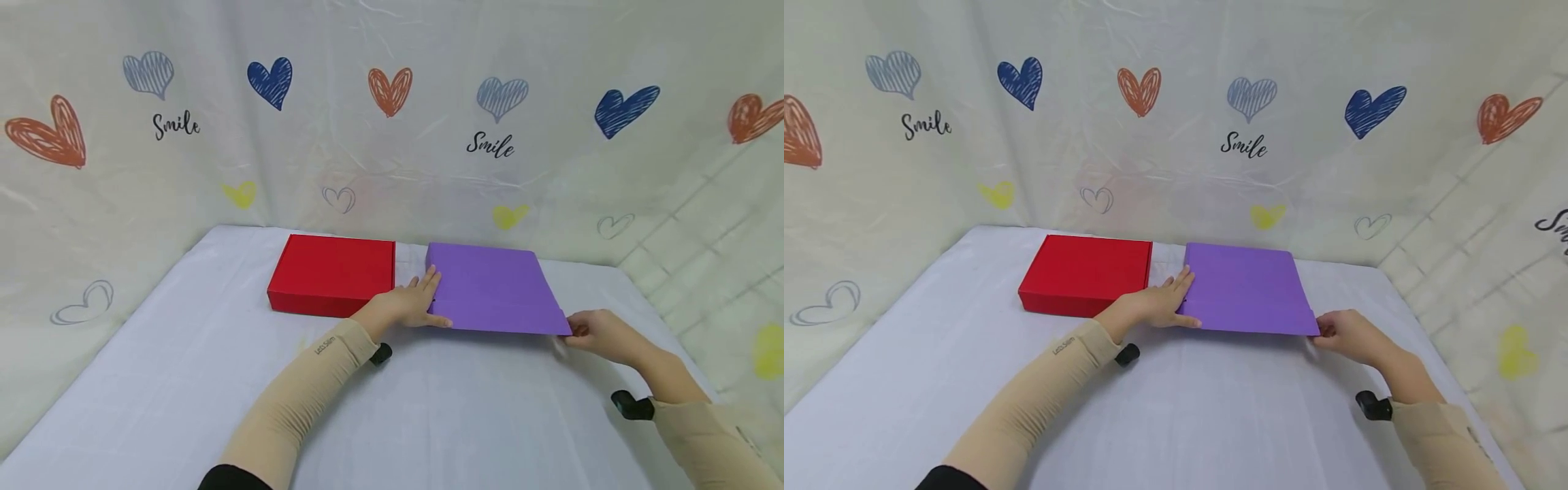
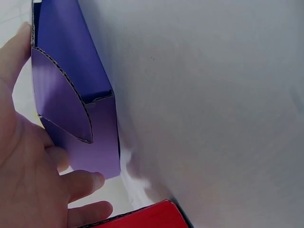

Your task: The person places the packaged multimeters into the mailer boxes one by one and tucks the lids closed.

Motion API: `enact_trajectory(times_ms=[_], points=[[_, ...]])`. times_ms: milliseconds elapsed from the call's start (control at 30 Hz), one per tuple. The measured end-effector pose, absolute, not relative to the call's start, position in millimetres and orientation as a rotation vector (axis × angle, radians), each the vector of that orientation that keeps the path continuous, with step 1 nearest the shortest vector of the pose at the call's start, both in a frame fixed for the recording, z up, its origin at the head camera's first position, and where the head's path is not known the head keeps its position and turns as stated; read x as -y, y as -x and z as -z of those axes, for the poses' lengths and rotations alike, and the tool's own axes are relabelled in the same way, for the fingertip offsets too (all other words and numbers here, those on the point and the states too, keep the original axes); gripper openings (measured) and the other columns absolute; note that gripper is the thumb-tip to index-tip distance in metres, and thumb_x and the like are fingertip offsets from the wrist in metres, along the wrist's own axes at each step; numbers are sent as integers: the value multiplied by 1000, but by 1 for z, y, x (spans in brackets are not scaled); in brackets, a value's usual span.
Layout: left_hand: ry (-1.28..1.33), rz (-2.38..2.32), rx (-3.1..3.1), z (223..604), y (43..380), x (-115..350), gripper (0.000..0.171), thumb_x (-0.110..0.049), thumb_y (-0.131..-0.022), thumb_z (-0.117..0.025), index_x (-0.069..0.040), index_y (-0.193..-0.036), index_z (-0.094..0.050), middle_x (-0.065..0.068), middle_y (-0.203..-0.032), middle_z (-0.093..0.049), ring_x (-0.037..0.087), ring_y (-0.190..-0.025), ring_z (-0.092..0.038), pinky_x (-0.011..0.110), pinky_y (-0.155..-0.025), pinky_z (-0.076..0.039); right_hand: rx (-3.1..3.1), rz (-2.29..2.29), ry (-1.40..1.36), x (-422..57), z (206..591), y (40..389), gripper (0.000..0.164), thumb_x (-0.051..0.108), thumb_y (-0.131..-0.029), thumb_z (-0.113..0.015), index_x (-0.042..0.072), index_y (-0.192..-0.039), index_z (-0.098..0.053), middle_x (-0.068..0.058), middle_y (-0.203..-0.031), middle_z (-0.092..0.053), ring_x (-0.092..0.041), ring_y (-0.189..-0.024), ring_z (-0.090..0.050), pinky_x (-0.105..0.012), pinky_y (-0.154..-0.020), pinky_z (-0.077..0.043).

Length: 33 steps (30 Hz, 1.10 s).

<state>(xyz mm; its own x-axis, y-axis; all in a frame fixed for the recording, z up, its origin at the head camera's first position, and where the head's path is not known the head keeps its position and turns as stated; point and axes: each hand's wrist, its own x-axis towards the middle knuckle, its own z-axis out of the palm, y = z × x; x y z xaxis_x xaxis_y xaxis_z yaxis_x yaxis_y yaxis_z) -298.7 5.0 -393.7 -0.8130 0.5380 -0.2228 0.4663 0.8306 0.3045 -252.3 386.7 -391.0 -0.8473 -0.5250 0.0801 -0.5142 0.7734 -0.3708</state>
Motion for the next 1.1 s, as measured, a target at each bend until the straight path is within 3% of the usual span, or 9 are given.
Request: enact_trajectory(times_ms=[300, 533, 700, 967, 1100], points=[[-764, -367, -2712, 393, 299, -6, 110, -64, -94, -61, -12, -165, 6, 4, -172, 13, 38, -155, -13, 55, -120, -24, -2905, 595, 817, -384, 387, 254, 4, 5, -85, -76, 7, -86, -73, 9, -77, -68, 1, -69, -57, -26, -60, -51], [-766, -365, -2729, 395, 299, -6, 111, -65, -94, -61, -11, -165, 5, 5, -171, 13, 39, -155, -14, 59, -119, -23, -2853, 617, 789, -390, 386, 256, 16, 5, -88, -76, -4, -100, -74, 3, -85, -70, 0, -74, -56, -26, -62, -51], [-766, -356, -2722, 397, 297, -6, 110, -64, -94, -61, -11, -165, 5, 5, -172, 12, 38, -155, -14, 60, -119, -23, -2795, 674, 752, -403, 382, 258, 27, 2, -95, -65, -12, -117, -68, -7, -102, -74, 1, -89, -63, -24, -74, -55], [-771, -340, -2736, 396, 297, -6, 110, -65, -94, -60, -11, -165, 4, 4, -172, 12, 38, -155, -15, 59, -119, -24, -2551, 874, 728, -413, 374, 265, 39, 9, -108, -44, -22, -129, -55, -9, -111, -74, 0, -98, -66, -26, -81, -56], [-767, -319, -2746, 396, 298, -6, 110, -67, -94, -59, -12, -165, 5, 3, -171, 13, 36, -155, -16, 58, -119, -24, -2515, 880, 654, -409, 370, 263, 43, 14, -109, -46, -21, -132, -54, -16, -117, -72, -7, -103, -67, -28, -84, -56]])
